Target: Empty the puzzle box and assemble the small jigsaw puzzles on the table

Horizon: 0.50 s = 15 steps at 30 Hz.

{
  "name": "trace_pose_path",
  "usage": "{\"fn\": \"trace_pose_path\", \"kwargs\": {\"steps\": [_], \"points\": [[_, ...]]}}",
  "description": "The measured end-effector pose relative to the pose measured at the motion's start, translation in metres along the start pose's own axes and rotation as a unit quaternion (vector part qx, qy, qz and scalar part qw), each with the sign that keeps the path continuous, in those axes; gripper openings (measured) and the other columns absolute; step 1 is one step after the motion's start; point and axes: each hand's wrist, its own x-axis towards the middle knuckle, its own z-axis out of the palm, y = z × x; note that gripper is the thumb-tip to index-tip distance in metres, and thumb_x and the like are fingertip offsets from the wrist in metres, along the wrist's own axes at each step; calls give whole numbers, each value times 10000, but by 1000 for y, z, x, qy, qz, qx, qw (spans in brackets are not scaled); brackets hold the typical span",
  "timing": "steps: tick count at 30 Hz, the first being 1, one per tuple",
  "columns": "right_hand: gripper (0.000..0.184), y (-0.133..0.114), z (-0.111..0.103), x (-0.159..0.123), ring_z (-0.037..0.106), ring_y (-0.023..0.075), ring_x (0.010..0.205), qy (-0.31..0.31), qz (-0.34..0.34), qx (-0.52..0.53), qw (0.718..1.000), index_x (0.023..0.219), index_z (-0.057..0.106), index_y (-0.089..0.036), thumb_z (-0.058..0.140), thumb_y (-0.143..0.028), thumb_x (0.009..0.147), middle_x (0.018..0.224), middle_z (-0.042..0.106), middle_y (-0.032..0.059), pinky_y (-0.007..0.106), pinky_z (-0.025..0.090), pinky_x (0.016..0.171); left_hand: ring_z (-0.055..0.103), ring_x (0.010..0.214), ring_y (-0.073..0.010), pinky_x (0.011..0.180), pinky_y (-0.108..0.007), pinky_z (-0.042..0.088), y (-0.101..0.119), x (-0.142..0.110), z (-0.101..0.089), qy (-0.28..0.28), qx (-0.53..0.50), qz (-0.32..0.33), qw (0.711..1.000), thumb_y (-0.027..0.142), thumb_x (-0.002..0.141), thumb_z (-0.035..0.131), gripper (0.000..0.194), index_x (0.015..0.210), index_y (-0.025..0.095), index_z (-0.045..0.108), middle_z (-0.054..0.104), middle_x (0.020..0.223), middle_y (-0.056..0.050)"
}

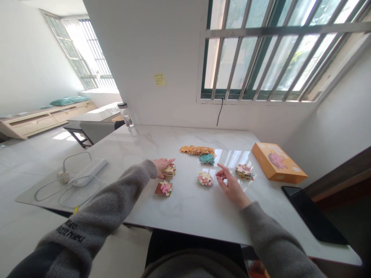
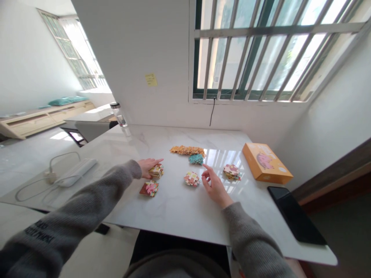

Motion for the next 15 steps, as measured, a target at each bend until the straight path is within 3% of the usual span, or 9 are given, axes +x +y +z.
{"fn": "trace_pose_path", "kwargs": {"steps": [6, 10, 15], "points": [[461, -1, -1, 0, 598, 184, 760, -3, -5, 0, 1000, 1413, 412, -235, 469, -308, 962, 946, 628, 57, 356, 551, 724, 623, 1091, -349, 920, -398, 474, 4, -6, -2, -18, 42, -16, 999, 343, 597, 794, 915, 1440, 265, 447, 635, 1186, -118], [474, -1, 0, 0, 597, 185, 753, -6, 1, 1, 1000, 1426, 408, -240, 467, -304, 960, 945, 627, 57, 355, 552, 713, 601, 1130, -372, 919, -425, 483, 14, -3, -11, -37, 61, -25, 997, 350, 546, 822, 966, 1432, 241, 453, 603, 1260, -145], [477, 0, 0, 0, 604, 179, 749, -8, -5, 3, 1000, 1432, 399, -239, 464, -298, 963, 943, 626, 57, 339, 549, 697, 610, 1126, -335, 943, -384, 483, 30, 14, -20, -76, 32, -6, 997, 333, 513, 830, 893, 1340, 207, 520, 631, 1233, -125]]}}
